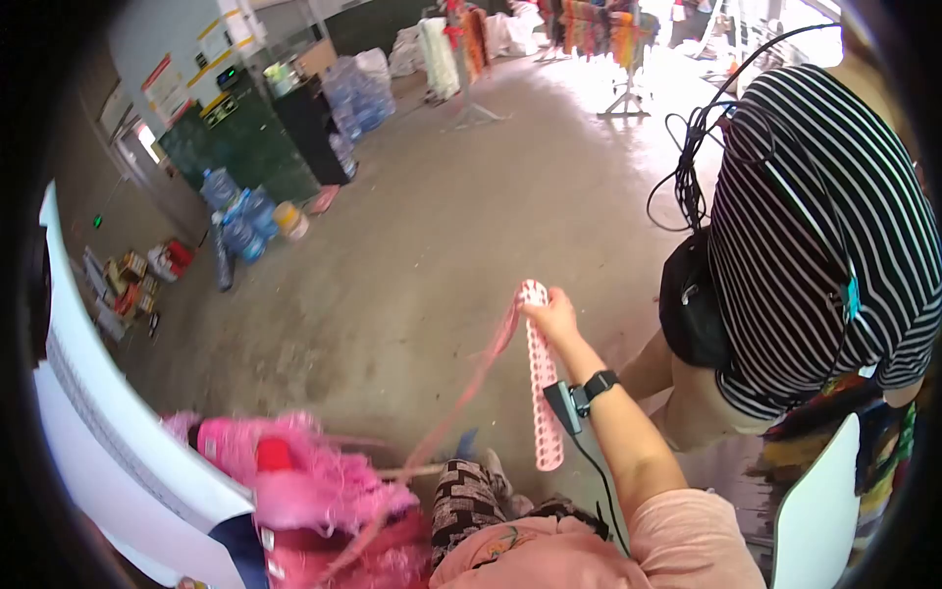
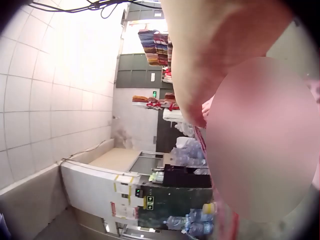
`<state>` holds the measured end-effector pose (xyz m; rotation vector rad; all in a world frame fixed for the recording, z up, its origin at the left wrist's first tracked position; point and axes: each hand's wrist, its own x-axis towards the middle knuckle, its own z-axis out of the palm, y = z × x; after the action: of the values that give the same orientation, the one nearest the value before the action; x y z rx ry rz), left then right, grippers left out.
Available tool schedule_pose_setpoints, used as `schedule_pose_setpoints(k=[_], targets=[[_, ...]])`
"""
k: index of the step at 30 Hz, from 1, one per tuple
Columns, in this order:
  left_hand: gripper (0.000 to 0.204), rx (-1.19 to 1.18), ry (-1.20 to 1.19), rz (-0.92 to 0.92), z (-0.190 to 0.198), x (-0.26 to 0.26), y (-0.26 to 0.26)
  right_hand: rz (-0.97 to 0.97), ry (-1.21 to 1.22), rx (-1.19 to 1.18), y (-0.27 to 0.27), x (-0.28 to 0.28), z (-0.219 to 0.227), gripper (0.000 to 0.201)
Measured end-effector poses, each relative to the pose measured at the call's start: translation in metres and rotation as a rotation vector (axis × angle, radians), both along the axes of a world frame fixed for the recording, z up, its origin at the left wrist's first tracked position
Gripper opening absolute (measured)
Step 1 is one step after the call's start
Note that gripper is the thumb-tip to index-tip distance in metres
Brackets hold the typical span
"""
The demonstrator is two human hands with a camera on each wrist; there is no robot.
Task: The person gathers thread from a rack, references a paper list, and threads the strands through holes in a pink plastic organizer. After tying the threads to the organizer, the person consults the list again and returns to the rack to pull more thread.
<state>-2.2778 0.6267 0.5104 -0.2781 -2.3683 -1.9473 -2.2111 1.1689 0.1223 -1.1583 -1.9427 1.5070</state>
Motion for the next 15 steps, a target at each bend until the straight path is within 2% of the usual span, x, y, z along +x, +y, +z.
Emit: schedule_pose_setpoints(k=[2,5,8,10,11,13,15], targets=[[0.038,-0.013,0.056,-0.084,0.015,-0.041,0.046,0.039,-0.084,-0.001,0.023,-0.013,-0.011,0.042],[0.038,-0.015,0.112,-0.203,0.025,-0.106,0.115,0.045,0.100,-0.119,0.059,-0.054,-0.033,0.040],[0.039,0.008,0.132,-0.327,0.029,-0.180,0.188,0.013,0.140,-0.259,0.091,-0.095,-0.021,0.041],[0.034,0.057,0.135,-0.387,0.007,-0.235,0.235,0.012,0.232,-0.410,0.120,-0.113,-0.023,0.045],[0.032,0.091,0.116,-0.467,-0.005,-0.261,0.259,-0.040,0.143,-0.408,0.133,-0.118,-0.016,0.043],[0.029,0.148,0.057,-0.658,-0.027,-0.309,0.320,-0.058,0.129,-0.380,0.171,-0.120,-0.030,0.043],[0.030,0.189,-0.048,-0.744,-0.049,-0.342,0.388,-0.110,0.112,-0.423,0.193,-0.115,-0.020,0.043]])
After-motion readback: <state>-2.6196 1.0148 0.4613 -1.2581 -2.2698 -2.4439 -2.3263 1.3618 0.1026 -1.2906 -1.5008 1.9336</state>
